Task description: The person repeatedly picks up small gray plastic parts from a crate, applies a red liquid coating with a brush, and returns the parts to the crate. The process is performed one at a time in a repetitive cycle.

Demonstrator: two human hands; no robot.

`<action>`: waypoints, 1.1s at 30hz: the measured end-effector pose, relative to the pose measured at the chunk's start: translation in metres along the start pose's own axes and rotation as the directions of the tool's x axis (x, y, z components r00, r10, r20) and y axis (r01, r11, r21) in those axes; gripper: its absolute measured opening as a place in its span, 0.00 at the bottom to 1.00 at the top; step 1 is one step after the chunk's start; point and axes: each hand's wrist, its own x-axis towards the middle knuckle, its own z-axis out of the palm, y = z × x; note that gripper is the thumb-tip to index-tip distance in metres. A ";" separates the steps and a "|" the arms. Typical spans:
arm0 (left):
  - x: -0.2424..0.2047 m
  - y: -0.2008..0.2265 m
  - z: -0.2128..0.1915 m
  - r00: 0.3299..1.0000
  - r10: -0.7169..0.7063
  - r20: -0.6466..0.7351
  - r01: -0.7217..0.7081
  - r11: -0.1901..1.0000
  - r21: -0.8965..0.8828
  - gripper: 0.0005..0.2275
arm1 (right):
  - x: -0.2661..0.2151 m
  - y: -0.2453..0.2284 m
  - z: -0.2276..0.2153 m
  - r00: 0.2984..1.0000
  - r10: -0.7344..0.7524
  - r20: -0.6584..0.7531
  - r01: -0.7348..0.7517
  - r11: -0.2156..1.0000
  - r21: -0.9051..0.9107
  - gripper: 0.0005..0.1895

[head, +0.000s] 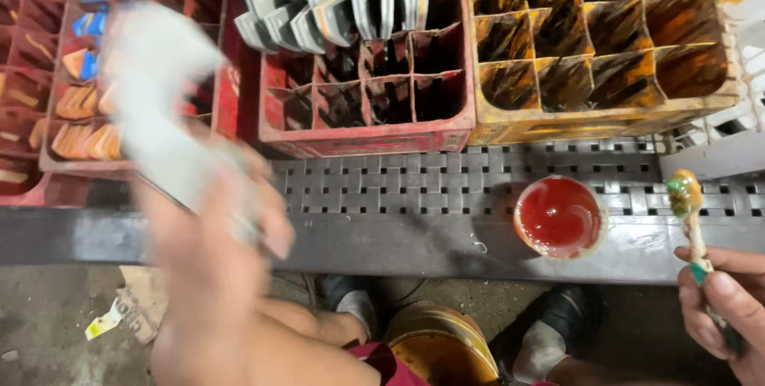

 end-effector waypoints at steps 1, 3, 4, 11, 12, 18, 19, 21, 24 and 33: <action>0.014 0.014 -0.008 0.994 0.074 -0.074 -0.067 0.994 0.085 0.12 | 0.001 0.002 -0.001 1.000 0.010 0.009 -0.010 1.000 -0.015 0.19; 0.049 0.024 -0.014 0.977 0.184 -0.103 -0.155 0.957 0.244 0.12 | 0.002 0.000 0.003 1.000 -0.002 0.011 0.002 0.998 -0.055 0.18; 0.059 0.020 -0.010 0.981 0.184 -0.062 -0.156 0.937 0.311 0.11 | 0.000 -0.003 0.007 1.000 -0.015 0.009 0.016 0.997 -0.079 0.18; 0.027 -0.034 0.010 0.993 0.021 0.120 -0.083 0.837 0.540 0.10 | -0.018 -0.032 0.040 0.998 -0.055 0.005 0.055 0.996 -0.076 0.18; 0.034 -0.040 0.007 0.991 0.008 0.132 -0.080 0.832 0.548 0.10 | -0.019 -0.036 0.043 0.999 -0.045 0.003 0.045 0.995 -0.084 0.18; 0.025 -0.068 0.022 0.959 -0.101 0.264 -0.034 0.886 0.462 0.10 | -0.023 -0.068 0.078 0.993 -0.112 -0.033 0.109 0.991 -0.079 0.16; 0.010 -0.073 0.029 0.928 -0.185 0.323 0.055 0.926 0.374 0.10 | -0.024 -0.075 0.087 0.984 -0.163 -0.071 0.144 0.965 -0.221 0.16; -0.029 -0.084 0.048 0.819 -0.372 0.437 0.321 0.928 0.188 0.10 | -0.024 -0.088 0.105 0.953 -0.279 -0.120 0.189 0.854 -0.486 0.15; -0.084 -0.101 0.085 0.627 -0.561 0.540 0.602 0.789 0.121 0.10 | -0.021 -0.106 0.115 0.838 -0.544 0.036 0.351 0.489 -0.798 0.17; -0.118 -0.114 0.107 0.592 -0.390 0.705 0.536 0.844 0.017 0.16 | -0.016 -0.087 0.141 0.823 -0.565 0.067 0.390 0.474 -0.789 0.19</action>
